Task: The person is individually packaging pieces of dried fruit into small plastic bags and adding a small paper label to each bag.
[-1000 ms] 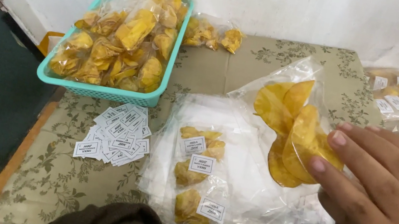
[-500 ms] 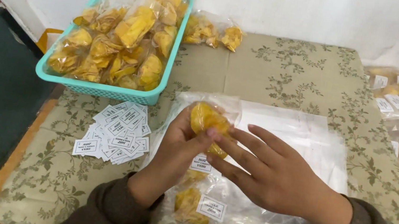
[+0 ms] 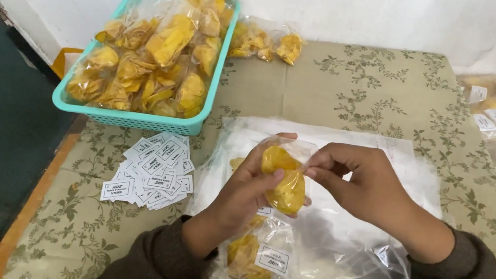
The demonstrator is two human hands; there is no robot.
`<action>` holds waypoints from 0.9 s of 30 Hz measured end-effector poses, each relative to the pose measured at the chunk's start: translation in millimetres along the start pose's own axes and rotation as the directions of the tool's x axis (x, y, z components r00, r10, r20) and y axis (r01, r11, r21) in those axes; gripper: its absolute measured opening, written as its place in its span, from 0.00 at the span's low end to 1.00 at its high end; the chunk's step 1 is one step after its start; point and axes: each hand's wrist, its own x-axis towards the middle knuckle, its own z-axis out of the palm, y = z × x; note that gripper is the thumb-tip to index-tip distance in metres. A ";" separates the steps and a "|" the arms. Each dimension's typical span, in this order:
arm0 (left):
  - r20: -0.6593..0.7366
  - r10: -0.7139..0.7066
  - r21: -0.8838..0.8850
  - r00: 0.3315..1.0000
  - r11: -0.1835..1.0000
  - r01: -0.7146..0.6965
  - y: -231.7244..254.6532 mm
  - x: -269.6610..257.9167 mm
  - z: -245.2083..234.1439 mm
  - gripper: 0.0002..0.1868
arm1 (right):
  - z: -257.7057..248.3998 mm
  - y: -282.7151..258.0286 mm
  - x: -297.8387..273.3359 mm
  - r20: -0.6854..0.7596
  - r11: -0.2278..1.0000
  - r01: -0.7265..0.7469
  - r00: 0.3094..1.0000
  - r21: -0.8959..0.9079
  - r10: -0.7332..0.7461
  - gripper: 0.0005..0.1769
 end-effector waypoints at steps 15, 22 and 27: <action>0.020 -0.088 0.436 0.996 0.897 0.070 15.5 -6.1 11.7 0.06 | -76.9 -45.4 0.2 -0.260 0.923 0.056 0.964 0.380 0.048 0.27; -0.012 -0.169 0.617 0.986 0.774 0.140 17.7 -4.0 16.1 0.12 | -75.6 -9.4 15.2 0.016 0.864 -0.279 0.954 0.419 0.300 0.12; -0.062 -0.195 0.677 0.979 0.712 0.185 19.6 -0.3 18.3 0.09 | -78.3 -27.7 9.4 -0.302 0.976 -0.146 0.934 0.162 0.189 0.04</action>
